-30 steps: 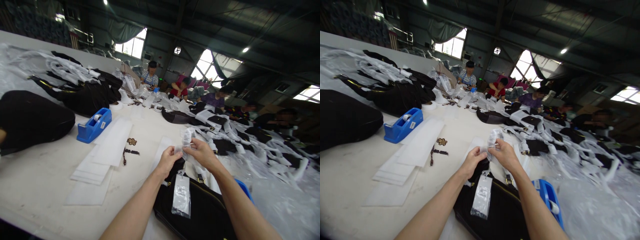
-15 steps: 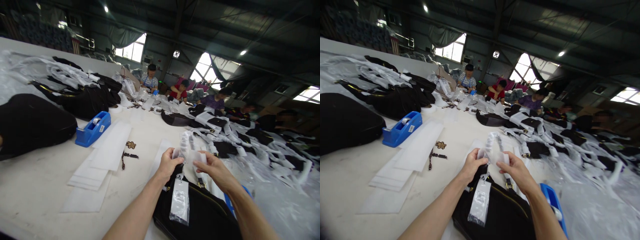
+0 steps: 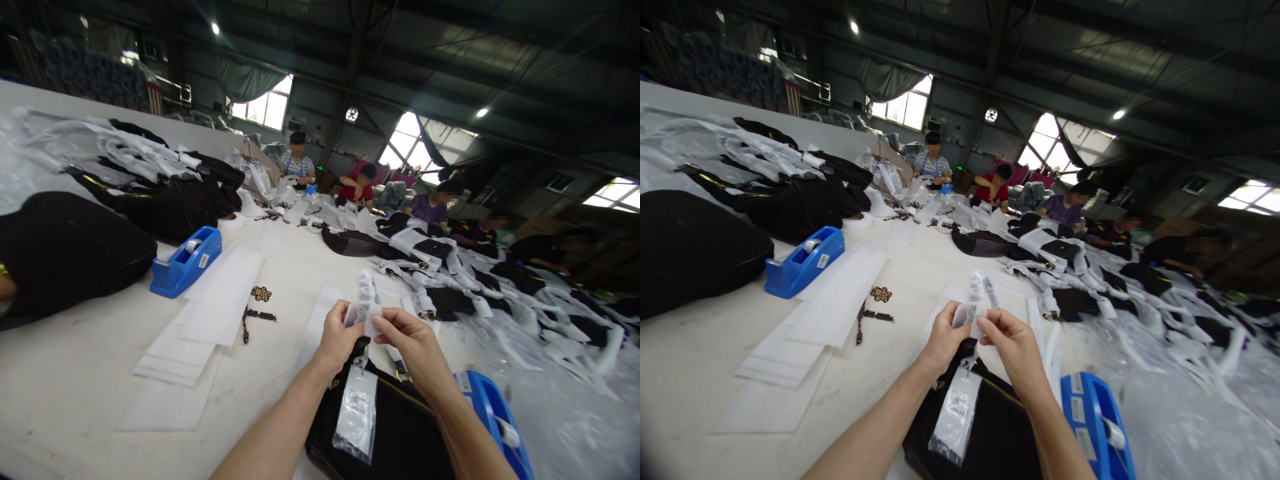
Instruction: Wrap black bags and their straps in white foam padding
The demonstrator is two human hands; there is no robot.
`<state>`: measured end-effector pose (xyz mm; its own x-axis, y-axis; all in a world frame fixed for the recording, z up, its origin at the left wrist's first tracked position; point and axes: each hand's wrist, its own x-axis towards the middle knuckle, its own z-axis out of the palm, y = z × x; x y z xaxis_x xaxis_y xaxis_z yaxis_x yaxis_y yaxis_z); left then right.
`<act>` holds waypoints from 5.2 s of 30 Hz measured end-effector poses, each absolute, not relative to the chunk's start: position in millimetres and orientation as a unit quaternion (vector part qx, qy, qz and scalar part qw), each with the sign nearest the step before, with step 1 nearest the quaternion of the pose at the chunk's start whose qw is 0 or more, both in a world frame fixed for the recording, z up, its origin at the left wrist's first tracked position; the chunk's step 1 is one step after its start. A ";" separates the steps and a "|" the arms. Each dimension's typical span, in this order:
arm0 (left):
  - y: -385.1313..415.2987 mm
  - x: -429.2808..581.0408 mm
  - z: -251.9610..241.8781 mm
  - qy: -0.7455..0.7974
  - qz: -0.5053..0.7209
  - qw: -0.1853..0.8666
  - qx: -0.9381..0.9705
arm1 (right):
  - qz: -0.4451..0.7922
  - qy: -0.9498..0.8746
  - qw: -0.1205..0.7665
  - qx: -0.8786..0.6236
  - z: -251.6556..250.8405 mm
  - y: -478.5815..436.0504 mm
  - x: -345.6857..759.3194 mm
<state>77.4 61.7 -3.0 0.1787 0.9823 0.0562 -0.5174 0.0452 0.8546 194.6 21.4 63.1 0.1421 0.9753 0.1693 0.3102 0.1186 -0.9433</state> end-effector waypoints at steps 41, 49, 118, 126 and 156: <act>65.3 63.8 -6.1 0.231 0.491 0.756 0.367 | 0.358 -0.591 0.412 -0.594 70.4 19.2 199.3; 64.4 59.8 -4.3 0.198 0.445 0.805 0.340 | 0.369 -0.603 0.376 -0.599 61.5 11.6 202.1; 60.6 40.4 6.5 0.161 0.482 0.703 0.499 | 0.158 -0.622 0.422 -0.640 45.4 25.5 202.1; 60.8 57.9 -4.1 0.174 0.522 0.706 0.445 | 0.203 -0.611 0.437 -0.629 54.8 25.8 189.5; 50.6 57.5 3.5 0.186 0.492 0.695 0.490 | 0.320 -0.567 0.529 -0.544 55.3 18.3 190.5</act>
<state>57.5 50.6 3.5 0.4466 0.8662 0.2242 -0.5014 0.0347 0.8645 190.5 18.3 55.3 0.1523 0.9555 0.2526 0.2790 0.2036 -0.9384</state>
